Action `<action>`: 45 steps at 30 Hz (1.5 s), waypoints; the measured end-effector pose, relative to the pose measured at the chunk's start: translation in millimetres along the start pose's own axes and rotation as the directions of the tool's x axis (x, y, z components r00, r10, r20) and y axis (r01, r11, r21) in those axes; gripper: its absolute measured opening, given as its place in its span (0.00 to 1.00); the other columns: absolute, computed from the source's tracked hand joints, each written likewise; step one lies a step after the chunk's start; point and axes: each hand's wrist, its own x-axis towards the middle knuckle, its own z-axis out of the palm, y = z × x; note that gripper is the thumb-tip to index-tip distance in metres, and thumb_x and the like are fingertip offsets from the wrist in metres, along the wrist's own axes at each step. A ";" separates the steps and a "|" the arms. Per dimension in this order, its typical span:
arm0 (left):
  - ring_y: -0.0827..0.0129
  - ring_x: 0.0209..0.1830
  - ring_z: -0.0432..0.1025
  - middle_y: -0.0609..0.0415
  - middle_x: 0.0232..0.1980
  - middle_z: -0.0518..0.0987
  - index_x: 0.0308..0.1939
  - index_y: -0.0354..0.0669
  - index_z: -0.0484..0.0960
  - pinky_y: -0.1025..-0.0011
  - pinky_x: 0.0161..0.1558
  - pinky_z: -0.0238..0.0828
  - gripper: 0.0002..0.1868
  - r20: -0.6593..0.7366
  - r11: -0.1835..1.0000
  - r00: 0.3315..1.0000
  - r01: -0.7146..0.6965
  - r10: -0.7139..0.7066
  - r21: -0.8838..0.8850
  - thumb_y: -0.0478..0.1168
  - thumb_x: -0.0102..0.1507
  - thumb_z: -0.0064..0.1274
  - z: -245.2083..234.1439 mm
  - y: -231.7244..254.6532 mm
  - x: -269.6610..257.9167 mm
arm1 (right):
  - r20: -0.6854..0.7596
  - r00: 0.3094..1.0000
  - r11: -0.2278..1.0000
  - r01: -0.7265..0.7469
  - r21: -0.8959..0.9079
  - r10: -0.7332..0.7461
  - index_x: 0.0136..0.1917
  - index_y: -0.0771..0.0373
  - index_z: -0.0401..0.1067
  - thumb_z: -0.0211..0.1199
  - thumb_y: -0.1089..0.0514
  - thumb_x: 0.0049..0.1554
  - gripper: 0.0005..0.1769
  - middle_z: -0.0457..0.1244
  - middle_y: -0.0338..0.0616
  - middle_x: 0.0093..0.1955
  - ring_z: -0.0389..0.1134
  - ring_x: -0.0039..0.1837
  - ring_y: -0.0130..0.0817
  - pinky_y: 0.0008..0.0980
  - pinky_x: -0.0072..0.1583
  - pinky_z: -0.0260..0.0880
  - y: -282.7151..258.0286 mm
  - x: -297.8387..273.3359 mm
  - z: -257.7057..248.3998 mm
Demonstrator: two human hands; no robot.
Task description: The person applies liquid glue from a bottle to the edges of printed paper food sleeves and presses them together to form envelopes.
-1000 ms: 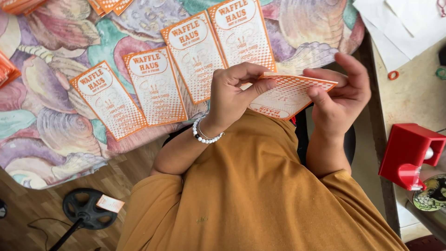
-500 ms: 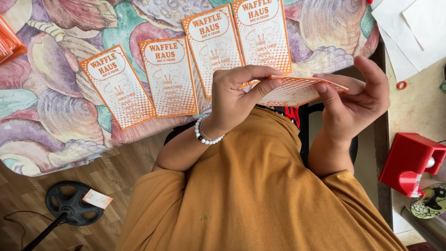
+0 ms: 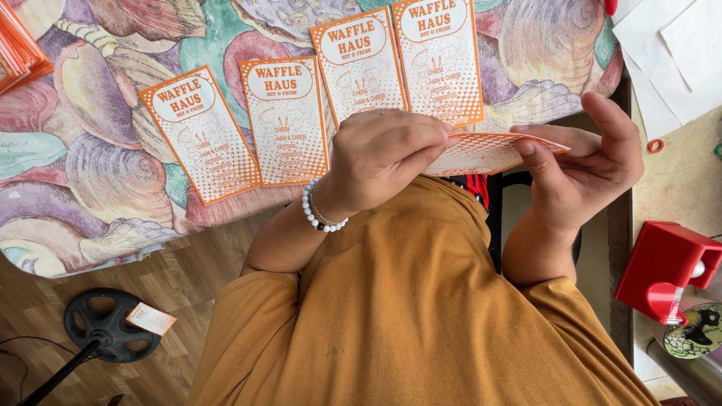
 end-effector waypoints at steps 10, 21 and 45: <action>0.73 0.41 0.82 0.54 0.40 0.85 0.46 0.44 0.74 0.78 0.49 0.80 0.13 0.065 0.857 0.898 0.434 -0.434 -0.278 0.33 0.65 0.64 1.1 0.7 -7.2 | 0.057 0.997 0.996 -0.062 0.067 0.058 0.73 0.72 0.59 0.71 0.72 0.59 0.33 0.67 0.73 0.47 0.73 0.49 0.52 0.32 0.53 0.69 -6.7 4.2 6.2; 0.71 0.50 0.84 0.52 0.45 0.88 0.59 0.47 0.75 0.80 0.61 0.78 0.21 -0.021 0.813 0.843 0.511 -0.538 -0.280 0.34 0.66 0.66 9.8 2.1 -14.6 | 0.067 0.990 0.988 -0.128 0.083 0.122 0.73 0.76 0.60 0.72 0.71 0.59 0.34 0.68 0.70 0.48 0.73 0.50 0.48 0.28 0.53 0.69 3.1 5.0 5.9; 0.73 0.38 0.81 0.53 0.37 0.86 0.37 0.39 0.85 0.79 0.47 0.82 0.04 -0.023 0.723 0.763 0.602 -0.646 -0.339 0.33 0.62 0.66 17.2 -21.9 -23.7 | 0.053 0.953 0.955 -0.298 -0.015 0.298 0.51 0.74 0.77 0.75 0.65 0.61 0.10 0.70 0.51 0.43 0.66 0.42 0.24 0.21 0.44 0.61 9.5 9.2 -1.9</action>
